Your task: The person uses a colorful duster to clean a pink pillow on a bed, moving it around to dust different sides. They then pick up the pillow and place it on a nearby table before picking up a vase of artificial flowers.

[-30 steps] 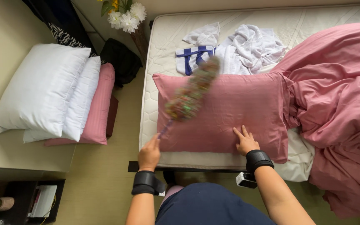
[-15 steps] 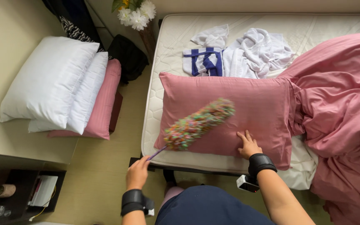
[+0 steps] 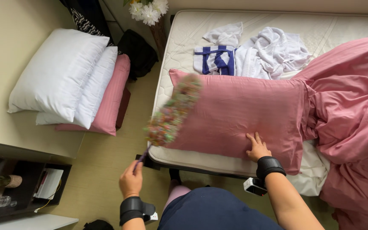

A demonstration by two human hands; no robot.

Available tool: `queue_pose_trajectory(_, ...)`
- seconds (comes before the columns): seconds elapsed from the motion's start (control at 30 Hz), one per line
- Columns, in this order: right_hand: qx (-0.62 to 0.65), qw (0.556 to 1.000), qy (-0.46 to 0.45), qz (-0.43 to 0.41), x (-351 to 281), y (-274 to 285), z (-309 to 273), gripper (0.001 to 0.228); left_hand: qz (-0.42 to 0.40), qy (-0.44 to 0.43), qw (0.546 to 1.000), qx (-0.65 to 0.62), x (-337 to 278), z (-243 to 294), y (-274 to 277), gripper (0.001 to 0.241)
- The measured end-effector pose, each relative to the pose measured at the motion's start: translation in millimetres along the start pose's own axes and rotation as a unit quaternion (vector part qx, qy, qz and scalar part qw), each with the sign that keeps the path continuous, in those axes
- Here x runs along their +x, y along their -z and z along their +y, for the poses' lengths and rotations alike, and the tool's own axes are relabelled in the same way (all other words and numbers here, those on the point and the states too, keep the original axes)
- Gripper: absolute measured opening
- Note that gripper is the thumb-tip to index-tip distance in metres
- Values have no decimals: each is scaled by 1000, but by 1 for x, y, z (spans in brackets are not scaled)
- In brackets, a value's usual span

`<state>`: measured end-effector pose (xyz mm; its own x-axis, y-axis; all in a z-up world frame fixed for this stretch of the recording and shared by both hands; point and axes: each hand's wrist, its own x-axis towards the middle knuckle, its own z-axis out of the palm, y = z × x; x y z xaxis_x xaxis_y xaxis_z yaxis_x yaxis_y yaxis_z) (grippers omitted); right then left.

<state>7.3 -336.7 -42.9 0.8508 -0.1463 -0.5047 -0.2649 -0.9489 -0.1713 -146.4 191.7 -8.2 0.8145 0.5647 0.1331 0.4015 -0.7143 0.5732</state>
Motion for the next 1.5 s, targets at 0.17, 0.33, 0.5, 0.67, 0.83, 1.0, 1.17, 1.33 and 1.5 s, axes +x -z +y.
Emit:
queue_pose_trajectory(0.17, 0, 1000, -3, 10, 12, -12, 9, 91, -53, -181, 982, -22, 3, 38, -1, 23)
queue_pose_trajectory(0.33, -10, 1000, -1, 5, 6, -6, 5, 90, -89, -203, 974, 38, 3, 10, 5, 23)
queue_pose_trajectory(0.5, 10, 1000, -2, 6, -1, -3, 0, 93, -8, -42, 988, 151, -4, -75, 27, 26)
queue_pose_trajectory(0.67, 19, 1000, -8, 16, -12, 0, -7, 94, 77, 9, 970, 232, 1, -127, 48, 26)
queue_pose_trajectory(0.83, 28, 999, -12, 23, -12, -3, -6, 92, 167, 62, 943, 281, 38, -117, 38, 29)
queue_pose_trajectory(1.0, 36, 999, -33, 20, -15, 0, -11, 86, 164, -119, 974, 104, 98, -48, 1, 18)
queue_pose_trajectory(1.17, 44, 997, -44, 37, -15, -2, -12, 84, 99, -231, 966, 52, 156, 66, -32, 17)
queue_pose_trajectory(1.33, 52, 995, -60, 67, -15, -1, -18, 82, 54, -260, 962, 67, 216, 81, -64, 21)
queue_pose_trajectory(1.5, 98, 987, -77, 100, -32, 14, -32, 65, 74, -176, 971, 144, 281, 73, -69, 19)
